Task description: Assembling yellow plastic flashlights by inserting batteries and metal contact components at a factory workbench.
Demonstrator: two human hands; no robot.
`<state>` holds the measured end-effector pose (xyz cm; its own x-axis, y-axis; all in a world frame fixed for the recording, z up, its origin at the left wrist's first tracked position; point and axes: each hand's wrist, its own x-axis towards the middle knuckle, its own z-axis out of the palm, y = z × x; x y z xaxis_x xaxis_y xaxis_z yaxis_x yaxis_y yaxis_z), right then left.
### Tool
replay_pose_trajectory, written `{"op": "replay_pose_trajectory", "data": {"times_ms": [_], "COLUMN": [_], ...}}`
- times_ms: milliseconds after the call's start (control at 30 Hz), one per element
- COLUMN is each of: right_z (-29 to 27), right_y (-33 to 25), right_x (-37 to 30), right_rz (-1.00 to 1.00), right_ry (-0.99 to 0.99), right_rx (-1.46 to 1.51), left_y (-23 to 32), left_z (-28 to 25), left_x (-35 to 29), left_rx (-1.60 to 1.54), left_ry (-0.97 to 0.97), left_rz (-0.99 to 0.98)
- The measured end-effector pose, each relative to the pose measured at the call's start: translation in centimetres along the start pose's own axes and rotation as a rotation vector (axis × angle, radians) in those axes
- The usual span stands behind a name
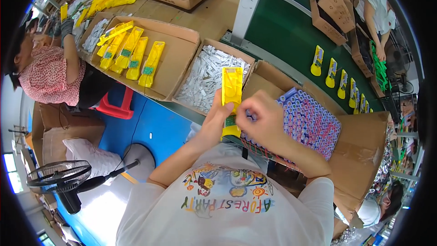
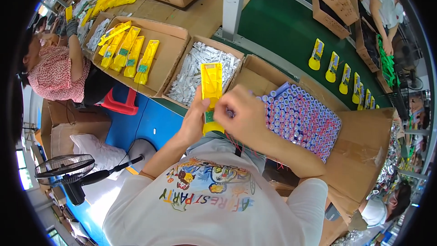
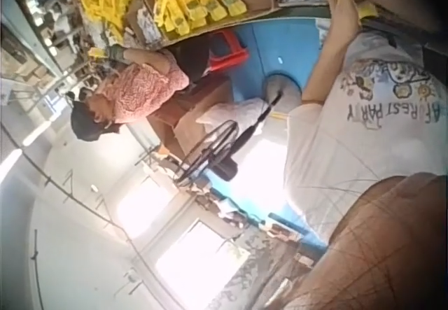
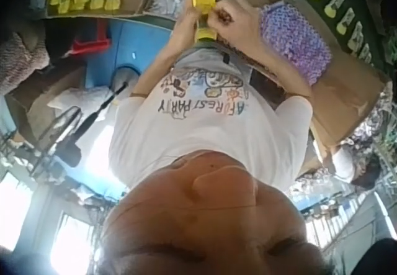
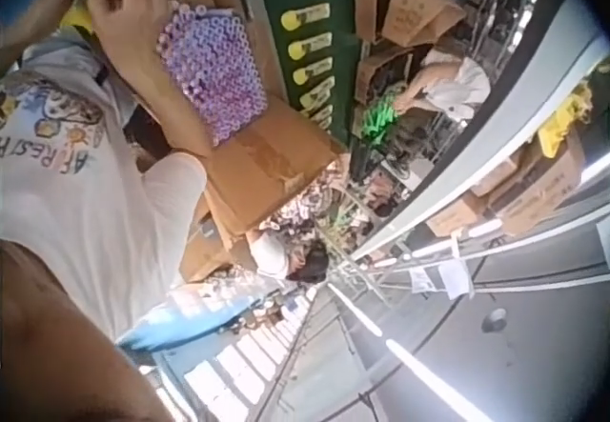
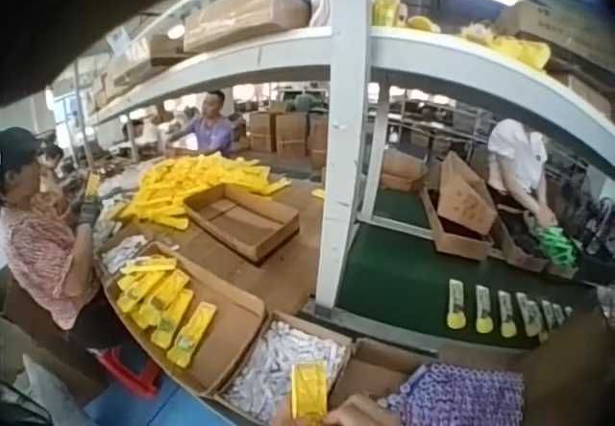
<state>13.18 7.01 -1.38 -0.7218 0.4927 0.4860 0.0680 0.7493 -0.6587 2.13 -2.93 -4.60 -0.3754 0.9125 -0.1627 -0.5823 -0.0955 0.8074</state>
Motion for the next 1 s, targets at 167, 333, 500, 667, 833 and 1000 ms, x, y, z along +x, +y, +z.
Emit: {"op": "replay_pose_trajectory", "data": {"times_ms": [167, 333, 500, 667, 833, 1000], "right_z": [-1.7, -7.0, -7.4, -4.7, -3.2, -2.0], "right_y": [3.7, 11.2, 5.2, 0.4, 0.0, -0.4], "right_x": [1.1, 2.0, 3.0, 1.7, 0.9, -0.2], "right_rz": [-0.040, 0.200, 0.240, -0.543, -0.421, -0.631], "right_ry": [-0.098, -0.609, -0.167, -0.022, -0.322, -0.273], "right_rx": [-0.088, -0.480, -0.260, -0.480, -0.272, -0.606], "left_y": [-0.1, -0.4, -0.7, -1.9, -0.4, 2.8], "left_z": [-0.8, -0.3, -0.4, -0.7, -0.9, -1.3], "left_x": [-0.2, 0.0, -0.5, -0.2, -0.3, -0.8], "left_rx": [0.039, 0.149, 0.120, 0.137, 0.001, 0.003], "left_ry": [0.046, -0.210, -0.291, -0.318, -0.225, -0.228], "left_rz": [-0.058, 0.006, -0.057, -0.052, -0.190, -0.154]}}
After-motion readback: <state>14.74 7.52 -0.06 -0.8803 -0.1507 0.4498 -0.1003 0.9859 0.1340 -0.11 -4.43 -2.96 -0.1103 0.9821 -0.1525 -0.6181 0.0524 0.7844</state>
